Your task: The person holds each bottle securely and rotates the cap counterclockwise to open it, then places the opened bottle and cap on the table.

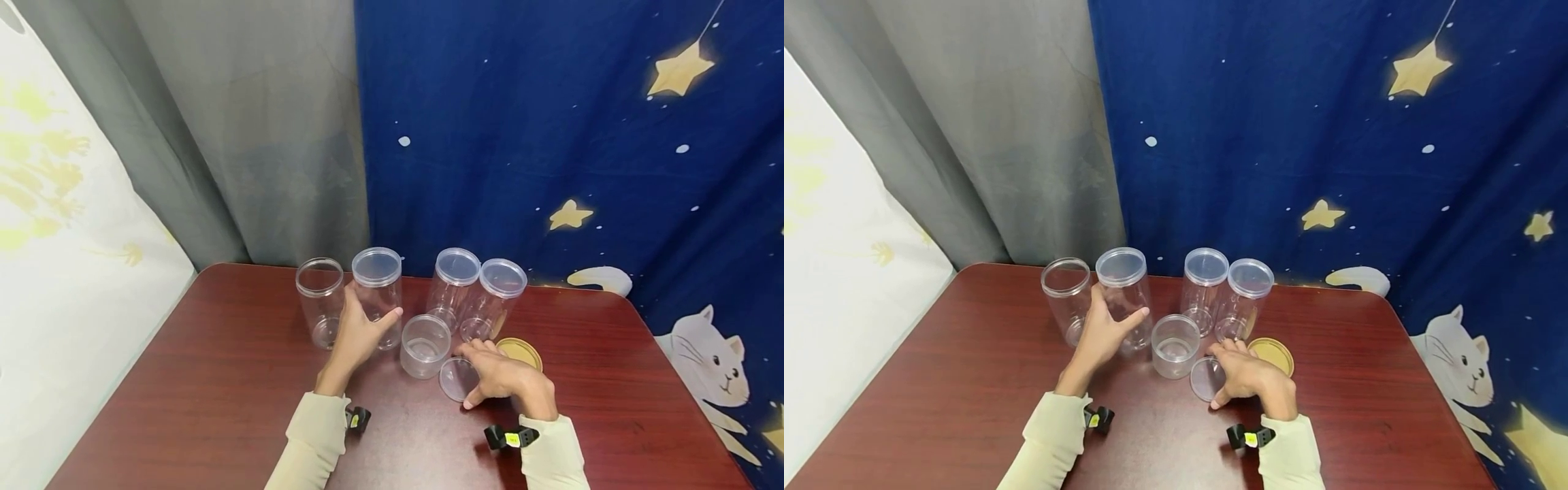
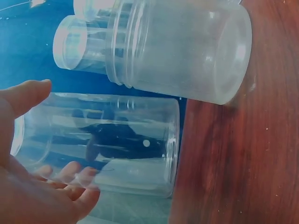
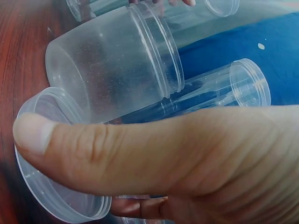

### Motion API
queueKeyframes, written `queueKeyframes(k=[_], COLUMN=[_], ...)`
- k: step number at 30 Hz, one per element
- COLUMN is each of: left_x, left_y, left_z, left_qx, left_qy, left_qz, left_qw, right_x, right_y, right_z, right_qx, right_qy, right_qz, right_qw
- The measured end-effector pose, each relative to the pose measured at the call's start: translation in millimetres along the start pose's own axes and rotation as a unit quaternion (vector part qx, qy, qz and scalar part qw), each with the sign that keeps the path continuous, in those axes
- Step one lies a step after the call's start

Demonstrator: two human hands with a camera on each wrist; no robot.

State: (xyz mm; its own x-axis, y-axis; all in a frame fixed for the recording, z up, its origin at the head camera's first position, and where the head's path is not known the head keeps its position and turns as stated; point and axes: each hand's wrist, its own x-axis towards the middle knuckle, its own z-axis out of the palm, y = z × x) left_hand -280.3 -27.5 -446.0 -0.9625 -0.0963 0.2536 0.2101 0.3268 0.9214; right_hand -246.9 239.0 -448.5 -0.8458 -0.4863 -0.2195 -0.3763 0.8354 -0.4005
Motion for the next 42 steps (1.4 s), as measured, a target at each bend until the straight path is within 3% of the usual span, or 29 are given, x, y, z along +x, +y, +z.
queueKeyframes(k=[7,12,20,25,31,36,39,42], left_x=[-9.0,-11.9,-13.8,-15.9,-23.3,-27.7,-28.8,-29.2], left_y=[0.1,1.7,13.9,20.1,25.0,30.2,31.4,31.1], left_z=[-2.8,-8.6,-24.2,-34.9,-42.1,-42.2,-41.3,-40.9], left_qx=[0.008,0.016,0.055,0.061,0.101,0.132,0.138,0.144], left_qy=[-0.009,-0.033,-0.079,-0.106,-0.156,-0.190,-0.201,-0.206], left_qz=[0.004,0.005,0.018,0.043,0.077,0.106,0.125,0.143], left_qw=[0.9999,0.9993,0.9952,0.9916,0.9796,0.9671,0.9616,0.9574], right_x=[-6.4,-14.1,-24.2,-23.2,-16.8,-15.1,-14.3,-13.3], right_y=[-2.4,-7.0,-13.3,-21.6,-38.1,-52.4,-59.5,-65.9], right_z=[-8.3,-20.1,-34.4,-37.8,-39.4,-39.7,-38.1,-35.0], right_qx=[0.010,0.025,0.025,0.075,0.118,0.154,0.159,0.154], right_qy=[0.006,0.021,0.109,0.189,0.301,0.344,0.346,0.338], right_qz=[-0.012,-0.022,-0.035,-0.042,-0.078,-0.114,-0.125,-0.121], right_qw=[0.9999,0.9992,0.9931,0.9782,0.9431,0.9192,0.9161,0.9206])
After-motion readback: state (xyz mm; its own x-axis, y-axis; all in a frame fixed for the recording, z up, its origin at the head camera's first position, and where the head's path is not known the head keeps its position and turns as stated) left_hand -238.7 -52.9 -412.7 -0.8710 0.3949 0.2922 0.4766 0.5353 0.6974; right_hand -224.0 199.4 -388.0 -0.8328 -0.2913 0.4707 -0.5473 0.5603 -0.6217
